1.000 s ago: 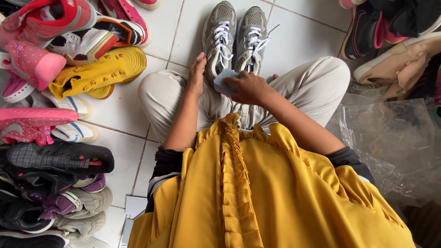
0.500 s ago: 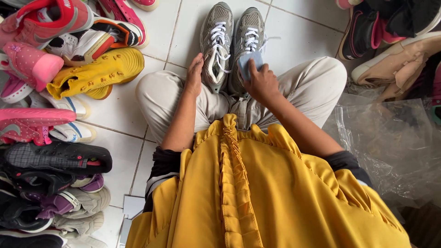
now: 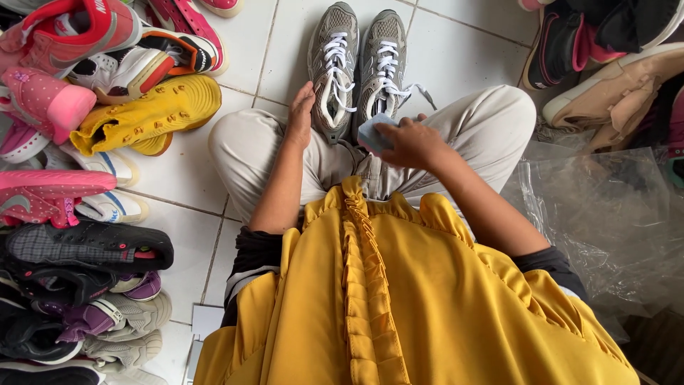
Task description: The person sits on the floor and scrubs a pair of grey sneakers with a blue sponge, cleaning the sides, soles, and uppers. After scrubbing, the person ties the laces on both shoes.
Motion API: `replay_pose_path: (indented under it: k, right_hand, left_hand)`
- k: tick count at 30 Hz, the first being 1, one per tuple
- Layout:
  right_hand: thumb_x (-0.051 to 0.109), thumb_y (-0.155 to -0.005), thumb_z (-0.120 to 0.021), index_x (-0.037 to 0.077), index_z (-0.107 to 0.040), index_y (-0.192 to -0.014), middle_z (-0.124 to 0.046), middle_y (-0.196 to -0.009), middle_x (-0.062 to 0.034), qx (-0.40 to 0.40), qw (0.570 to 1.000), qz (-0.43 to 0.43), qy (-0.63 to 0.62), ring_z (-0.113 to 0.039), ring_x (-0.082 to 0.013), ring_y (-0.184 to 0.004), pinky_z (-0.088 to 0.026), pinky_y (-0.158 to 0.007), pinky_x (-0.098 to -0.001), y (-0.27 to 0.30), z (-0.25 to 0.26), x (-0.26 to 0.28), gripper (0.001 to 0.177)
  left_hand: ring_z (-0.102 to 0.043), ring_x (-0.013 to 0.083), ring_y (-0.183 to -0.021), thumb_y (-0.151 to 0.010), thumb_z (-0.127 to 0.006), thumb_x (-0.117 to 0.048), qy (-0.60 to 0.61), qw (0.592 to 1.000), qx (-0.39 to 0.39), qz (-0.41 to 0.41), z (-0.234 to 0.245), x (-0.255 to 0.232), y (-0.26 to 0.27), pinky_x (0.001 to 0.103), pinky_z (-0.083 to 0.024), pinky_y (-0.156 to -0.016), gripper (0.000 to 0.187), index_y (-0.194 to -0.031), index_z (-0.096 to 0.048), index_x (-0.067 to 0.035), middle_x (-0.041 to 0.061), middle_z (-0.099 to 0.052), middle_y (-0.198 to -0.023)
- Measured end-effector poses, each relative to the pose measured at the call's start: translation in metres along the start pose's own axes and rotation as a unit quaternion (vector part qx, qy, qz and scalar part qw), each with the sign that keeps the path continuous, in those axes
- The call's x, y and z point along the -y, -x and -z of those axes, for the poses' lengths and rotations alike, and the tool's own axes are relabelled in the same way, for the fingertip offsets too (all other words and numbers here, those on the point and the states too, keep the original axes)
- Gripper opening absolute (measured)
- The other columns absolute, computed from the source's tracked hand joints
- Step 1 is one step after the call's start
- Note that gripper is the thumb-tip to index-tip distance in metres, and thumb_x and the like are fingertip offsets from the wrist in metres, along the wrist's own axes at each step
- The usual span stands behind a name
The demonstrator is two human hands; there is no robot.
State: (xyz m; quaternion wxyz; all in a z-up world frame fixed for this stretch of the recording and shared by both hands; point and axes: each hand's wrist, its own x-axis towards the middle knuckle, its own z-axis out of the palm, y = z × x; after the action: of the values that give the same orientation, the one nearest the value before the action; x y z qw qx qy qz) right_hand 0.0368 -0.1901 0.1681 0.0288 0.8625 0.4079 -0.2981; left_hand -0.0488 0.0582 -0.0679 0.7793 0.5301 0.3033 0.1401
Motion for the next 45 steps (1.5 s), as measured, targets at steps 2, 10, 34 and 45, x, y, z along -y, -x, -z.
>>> replay_pose_path:
  k: [2, 10, 34, 45]
  right_hand:
    - [0.034, -0.088, -0.066, 0.023, -0.057, -0.146, -0.067, -0.115, -0.0295, -0.027, 0.999, -0.010, -0.020, -0.071, -0.0437, -0.099, -0.062, -0.071, -0.0508, 0.002, 0.023, 0.004, 0.059]
    - [0.032, -0.092, -0.070, 0.019, -0.048, -0.151, -0.058, -0.119, -0.0310, -0.187, 0.982, -0.006, -0.004, -0.067, -0.0504, -0.101, -0.061, -0.069, -0.0619, -0.060, -0.016, -0.005, 0.064]
    - [0.032, -0.089, -0.072, 0.018, -0.056, -0.146, -0.066, -0.117, -0.0295, -0.106, 0.993, 0.042, -0.031, -0.071, -0.0460, -0.100, -0.061, -0.075, -0.0543, -0.058, 0.031, 0.032, 0.061]
    - [0.038, -0.076, -0.078, 0.026, -0.054, -0.146, -0.060, -0.111, -0.0218, -0.150, 0.985, 0.080, 0.033, -0.069, -0.0432, -0.091, -0.061, -0.062, -0.0559, -0.081, -0.031, 0.051, 0.075]
  left_hand:
    - [-0.033, 0.0369, -0.150, -0.107, -0.058, -0.022, -0.003, 1.000, -0.001, -0.006, -0.001, -0.005, 0.004, 0.050, -0.023, -0.126, 0.052, -0.155, -0.046, -0.006, 0.026, -0.043, -0.154]
    - [-0.033, 0.0383, -0.150, -0.107, -0.057, -0.022, -0.009, 1.000, 0.008, -0.025, 0.001, 0.002, 0.000, 0.051, -0.025, -0.125, 0.053, -0.156, -0.045, -0.006, 0.029, -0.042, -0.155]
    - [-0.030, 0.0465, -0.150, -0.107, -0.055, -0.022, -0.044, 0.999, 0.015, -0.004, -0.005, -0.014, 0.005, 0.056, -0.025, -0.124, 0.052, -0.156, -0.045, -0.009, 0.032, -0.039, -0.156]
    - [-0.030, 0.0421, -0.151, -0.112, -0.047, -0.045, -0.032, 0.999, -0.002, 0.006, -0.010, -0.013, 0.004, 0.061, -0.022, -0.124, 0.055, -0.155, -0.048, -0.011, 0.023, -0.040, -0.160]
